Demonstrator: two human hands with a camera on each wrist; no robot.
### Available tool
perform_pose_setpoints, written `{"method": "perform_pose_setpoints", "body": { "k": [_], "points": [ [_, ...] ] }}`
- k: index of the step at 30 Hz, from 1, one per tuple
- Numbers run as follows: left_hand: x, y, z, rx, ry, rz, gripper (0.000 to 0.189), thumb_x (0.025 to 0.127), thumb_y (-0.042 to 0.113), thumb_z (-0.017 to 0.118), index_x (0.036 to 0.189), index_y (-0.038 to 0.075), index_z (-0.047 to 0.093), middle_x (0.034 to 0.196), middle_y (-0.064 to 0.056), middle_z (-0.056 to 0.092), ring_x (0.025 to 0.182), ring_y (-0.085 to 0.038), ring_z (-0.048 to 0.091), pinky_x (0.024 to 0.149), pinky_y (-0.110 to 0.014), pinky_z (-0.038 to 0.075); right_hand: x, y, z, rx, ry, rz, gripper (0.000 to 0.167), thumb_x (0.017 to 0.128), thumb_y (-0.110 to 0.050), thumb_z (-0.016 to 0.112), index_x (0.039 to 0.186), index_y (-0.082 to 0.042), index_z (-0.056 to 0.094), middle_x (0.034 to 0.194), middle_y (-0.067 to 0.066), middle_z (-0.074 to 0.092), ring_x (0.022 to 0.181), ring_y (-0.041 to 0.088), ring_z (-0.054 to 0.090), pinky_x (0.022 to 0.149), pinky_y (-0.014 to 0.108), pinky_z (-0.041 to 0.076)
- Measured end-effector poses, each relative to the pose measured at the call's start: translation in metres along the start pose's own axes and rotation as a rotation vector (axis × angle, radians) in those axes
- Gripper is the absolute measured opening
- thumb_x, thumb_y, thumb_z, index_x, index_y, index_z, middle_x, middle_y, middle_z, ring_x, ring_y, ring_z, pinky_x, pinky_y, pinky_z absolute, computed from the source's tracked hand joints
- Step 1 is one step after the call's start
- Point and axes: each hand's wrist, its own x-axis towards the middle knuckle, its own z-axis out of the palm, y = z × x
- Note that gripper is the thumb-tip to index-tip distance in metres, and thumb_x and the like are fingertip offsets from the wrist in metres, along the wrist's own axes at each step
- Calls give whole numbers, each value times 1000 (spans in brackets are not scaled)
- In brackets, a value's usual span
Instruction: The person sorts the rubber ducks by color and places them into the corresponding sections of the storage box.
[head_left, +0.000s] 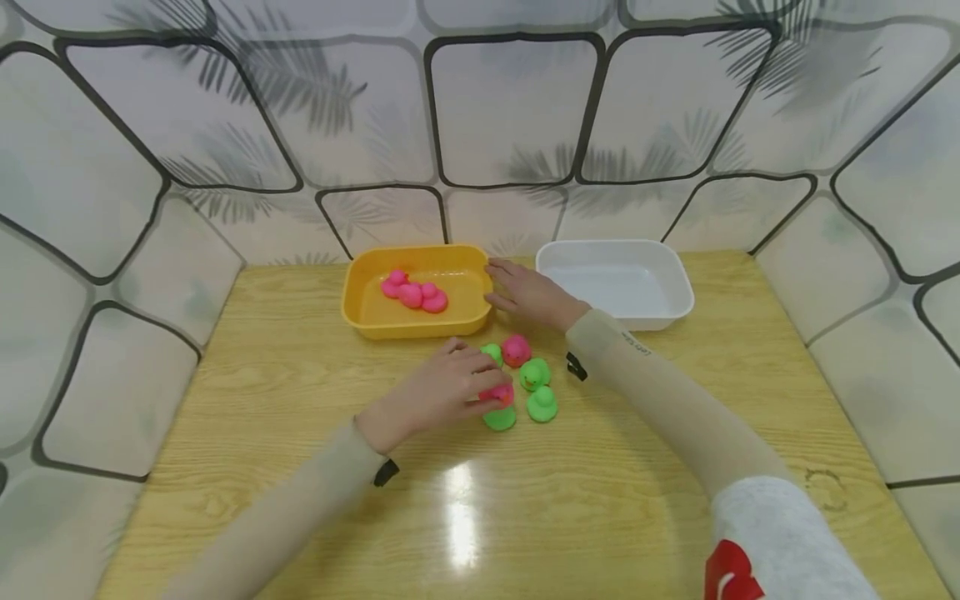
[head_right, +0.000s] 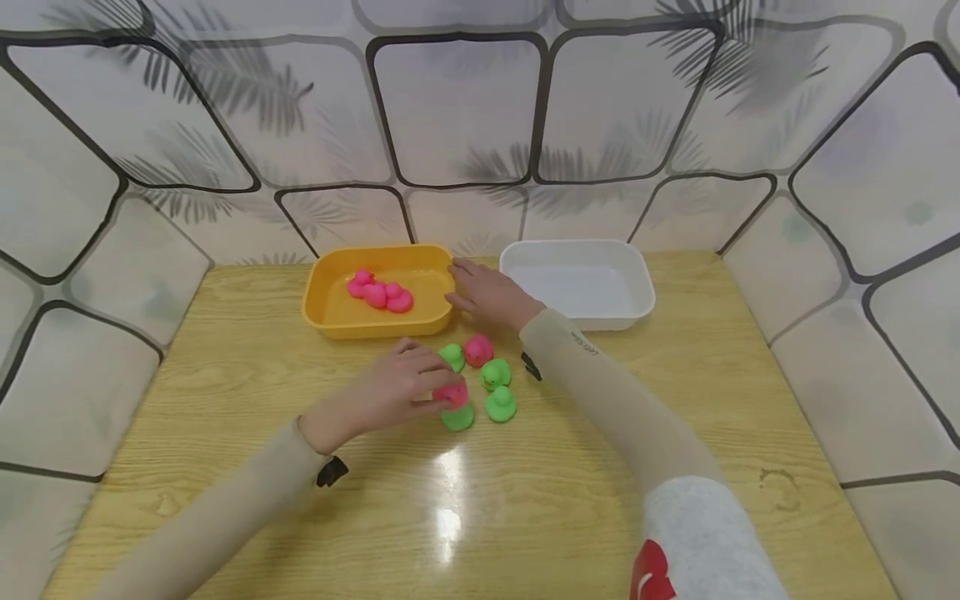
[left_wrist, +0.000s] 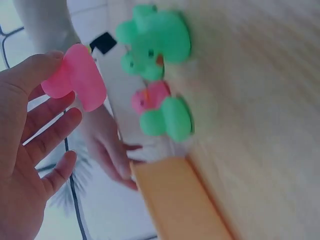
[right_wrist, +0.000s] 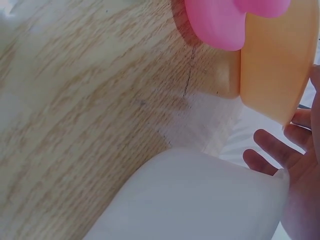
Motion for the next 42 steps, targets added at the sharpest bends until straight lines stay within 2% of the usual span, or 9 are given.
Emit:
{"method": "perform_pose_setpoints", "body": {
  "k": [6, 11, 17, 23, 29, 34, 40, 42],
  "points": [
    [-6, -21, -13, 1, 38, -42, 23, 93, 32, 80, 111, 17, 77, 106, 1, 74, 102, -22, 69, 92, -42, 49, 1, 2, 2, -21, 9, -9, 68, 111, -42, 47, 161, 2, 32, 168, 21, 29, 153, 38, 33, 124, 49, 29],
    [-13, -42, -17, 13, 61, -94, 27, 90, 30, 83, 111, 13, 77, 102, -2, 73, 97, -24, 68, 89, -45, 49, 2, 3, 2, -15, 11, -16, 68, 111, -42, 48, 161, 2, 32, 168, 21, 29, 152, 38, 34, 124, 48, 28],
    [-20, -66, -20, -2, 67, -167, 25, 91, 26, 83, 110, 11, 77, 104, -4, 74, 102, -26, 66, 95, -51, 49, 1, 3, 3, -19, 18, -24, 68, 111, -42, 47, 161, 2, 32, 168, 21, 29, 153, 37, 33, 125, 48, 28],
    [-22, -89, -23, -2, 84, -207, 27, 92, 24, 82, 110, 6, 75, 111, -10, 73, 106, -31, 66, 96, -52, 51, 0, 2, 2, -16, 9, -18, 68, 111, -42, 47, 161, 2, 31, 168, 20, 28, 153, 37, 32, 125, 48, 27],
    [-24, -104, -27, -24, 54, -306, 32, 93, 25, 80, 118, 5, 74, 112, -12, 74, 103, -32, 65, 95, -53, 50, 0, 1, 1, -12, 5, -14, 68, 111, -42, 46, 161, 2, 30, 169, 20, 27, 154, 37, 31, 125, 47, 26],
    [-27, -115, -31, -45, 56, -331, 36, 93, 25, 81, 119, 2, 74, 109, -14, 72, 96, -34, 64, 89, -52, 52, 0, 0, 0, -5, 4, -9, 68, 111, -41, 47, 161, 3, 31, 169, 21, 27, 154, 37, 31, 126, 48, 26],
    [-38, -130, -33, -70, 67, -380, 37, 93, 23, 81, 120, -1, 73, 112, -16, 72, 97, -35, 67, 92, -50, 55, -1, 0, 0, -1, 5, -10, 68, 111, -41, 46, 162, 2, 30, 169, 20, 27, 154, 37, 31, 126, 48, 26],
    [-42, -135, -34, -69, 57, -401, 37, 93, 22, 80, 121, -1, 72, 109, -17, 72, 93, -35, 66, 88, -49, 55, -1, 0, 0, -3, 9, -14, 68, 112, -41, 46, 162, 2, 30, 168, 20, 28, 154, 37, 31, 126, 47, 26]
  ]
}}
